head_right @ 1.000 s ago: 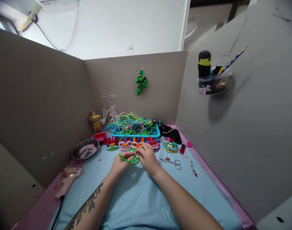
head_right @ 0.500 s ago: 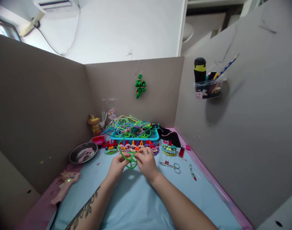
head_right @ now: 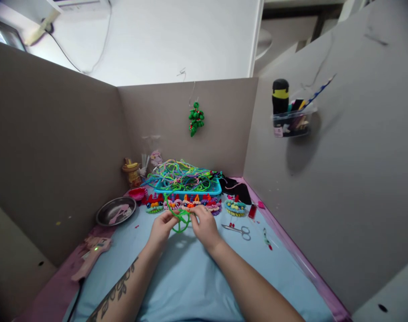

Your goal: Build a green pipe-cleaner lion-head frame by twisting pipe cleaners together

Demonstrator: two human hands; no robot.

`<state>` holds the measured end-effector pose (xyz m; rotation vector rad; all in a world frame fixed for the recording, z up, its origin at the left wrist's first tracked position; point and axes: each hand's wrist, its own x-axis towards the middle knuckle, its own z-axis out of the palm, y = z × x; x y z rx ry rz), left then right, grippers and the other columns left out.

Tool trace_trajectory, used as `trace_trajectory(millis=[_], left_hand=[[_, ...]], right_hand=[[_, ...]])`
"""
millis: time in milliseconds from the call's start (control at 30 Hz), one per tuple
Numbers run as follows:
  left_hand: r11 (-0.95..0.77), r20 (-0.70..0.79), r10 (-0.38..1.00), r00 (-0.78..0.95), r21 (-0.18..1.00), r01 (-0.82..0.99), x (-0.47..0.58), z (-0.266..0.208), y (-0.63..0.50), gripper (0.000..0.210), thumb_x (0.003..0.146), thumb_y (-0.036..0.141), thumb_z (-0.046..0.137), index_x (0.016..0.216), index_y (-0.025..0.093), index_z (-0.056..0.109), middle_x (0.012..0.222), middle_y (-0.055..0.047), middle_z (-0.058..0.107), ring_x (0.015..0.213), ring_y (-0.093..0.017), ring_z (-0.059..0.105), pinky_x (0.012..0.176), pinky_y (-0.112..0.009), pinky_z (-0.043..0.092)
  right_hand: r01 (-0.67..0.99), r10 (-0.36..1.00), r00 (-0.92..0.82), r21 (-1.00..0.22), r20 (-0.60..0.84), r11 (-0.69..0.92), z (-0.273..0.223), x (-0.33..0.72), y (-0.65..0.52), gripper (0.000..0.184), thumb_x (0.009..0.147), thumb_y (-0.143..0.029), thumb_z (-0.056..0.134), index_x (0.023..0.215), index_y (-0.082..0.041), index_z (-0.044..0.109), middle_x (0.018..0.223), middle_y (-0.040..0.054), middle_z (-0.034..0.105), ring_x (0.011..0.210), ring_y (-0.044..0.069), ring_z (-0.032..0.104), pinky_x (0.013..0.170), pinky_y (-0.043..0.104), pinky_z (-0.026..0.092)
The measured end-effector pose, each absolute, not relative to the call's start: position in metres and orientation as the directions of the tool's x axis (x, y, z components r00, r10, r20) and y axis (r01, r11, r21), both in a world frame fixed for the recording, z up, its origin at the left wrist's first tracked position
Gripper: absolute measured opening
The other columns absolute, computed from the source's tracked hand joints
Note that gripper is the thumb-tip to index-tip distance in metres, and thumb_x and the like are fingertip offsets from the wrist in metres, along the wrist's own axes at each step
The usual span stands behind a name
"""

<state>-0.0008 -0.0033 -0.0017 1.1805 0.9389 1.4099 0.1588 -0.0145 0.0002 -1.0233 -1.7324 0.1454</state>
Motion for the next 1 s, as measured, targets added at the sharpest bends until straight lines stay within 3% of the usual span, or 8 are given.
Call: trace_trajectory(millis=[233, 333, 500, 667, 800, 900, 1000], left_hand=[[-0.177, 0.193, 0.98, 0.051, 0.958, -0.225, -0.001, 0.001, -0.005, 0.026, 0.059, 0.027, 0.072, 0.082, 0.014, 0.069, 0.078, -0.006, 0.071, 0.072, -0.018, 0.062, 0.069, -0.027, 0.045], [-0.173, 0.191, 0.98, 0.057, 0.956, -0.235, -0.001, 0.0, -0.005, 0.028, 0.06, 0.03, 0.072, 0.082, 0.013, 0.068, 0.08, -0.007, 0.071, 0.074, -0.019, 0.063, 0.07, -0.028, 0.046], [-0.174, 0.192, 0.98, 0.051, 0.954, -0.244, -0.003, -0.002, -0.004, 0.028, 0.059, 0.029, 0.074, 0.082, 0.013, 0.067, 0.08, -0.007, 0.071, 0.074, -0.018, 0.064, 0.07, -0.028, 0.046], [-0.195, 0.202, 0.979, 0.015, 0.96, -0.199, -0.004, 0.0, -0.004, 0.028, 0.061, 0.03, 0.072, 0.083, 0.013, 0.067, 0.085, -0.009, 0.071, 0.075, -0.019, 0.064, 0.07, -0.029, 0.047], [-0.244, 0.237, 0.968, -0.087, 0.966, -0.082, -0.001, 0.003, -0.007, 0.026, 0.063, 0.03, 0.069, 0.083, 0.013, 0.068, 0.083, -0.008, 0.071, 0.071, -0.018, 0.063, 0.067, -0.029, 0.047], [-0.313, 0.316, 0.944, -0.098, 0.949, 0.042, 0.002, 0.005, -0.012, 0.021, 0.065, 0.027, 0.067, 0.081, 0.015, 0.069, 0.083, -0.008, 0.07, 0.078, -0.02, 0.063, 0.074, -0.03, 0.047], [-0.366, 0.378, 0.923, -0.064, 0.919, 0.145, 0.003, 0.004, -0.015, 0.017, 0.067, 0.025, 0.064, 0.08, 0.017, 0.07, 0.083, -0.007, 0.07, 0.083, -0.02, 0.062, 0.079, -0.031, 0.045]], right_hand=[[0.27, 0.856, 0.043, -0.831, 0.515, 0.486, -0.005, 0.16, -0.008, 0.011, 0.078, -0.025, 0.053, 0.081, -0.018, 0.06, 0.067, 0.0009, 0.06, 0.061, 0.015, 0.056, 0.057, 0.026, 0.046], [0.3, 0.838, 0.047, -0.808, 0.543, 0.507, -0.007, 0.159, -0.01, 0.011, 0.075, -0.027, 0.057, 0.075, -0.018, 0.062, 0.07, 0.002, 0.063, 0.065, 0.016, 0.057, 0.059, 0.027, 0.045], [0.441, 0.754, -0.006, -0.675, 0.657, 0.592, -0.006, 0.159, -0.009, 0.007, 0.071, -0.024, 0.066, 0.066, -0.02, 0.065, 0.081, 0.0045, 0.066, 0.085, 0.021, 0.057, 0.077, 0.036, 0.043], [0.528, 0.756, -0.026, -0.633, 0.654, 0.566, -0.003, 0.16, -0.009, 0.008, 0.074, -0.024, 0.063, 0.079, -0.022, 0.069, 0.089, 0.0058, 0.061, 0.089, 0.021, 0.055, 0.083, 0.038, 0.042], [0.499, 0.738, 0.009, -0.642, 0.675, 0.582, 0.001, 0.155, -0.016, 0.019, 0.075, -0.025, 0.06, 0.093, -0.02, 0.063, 0.09, 0.0062, 0.058, 0.086, 0.02, 0.055, 0.074, 0.033, 0.045], [0.414, 0.781, 0.004, -0.712, 0.624, 0.567, 0.002, 0.145, -0.021, 0.018, 0.074, -0.027, 0.061, 0.089, -0.018, 0.061, 0.078, 0.0033, 0.058, 0.068, 0.016, 0.054, 0.06, 0.027, 0.045], [0.302, 0.832, -0.005, -0.792, 0.555, 0.531, 0.001, 0.139, -0.022, 0.014, 0.078, -0.031, 0.056, 0.078, -0.018, 0.061, 0.071, 0.0021, 0.059, 0.063, 0.015, 0.054, 0.057, 0.026, 0.044]])
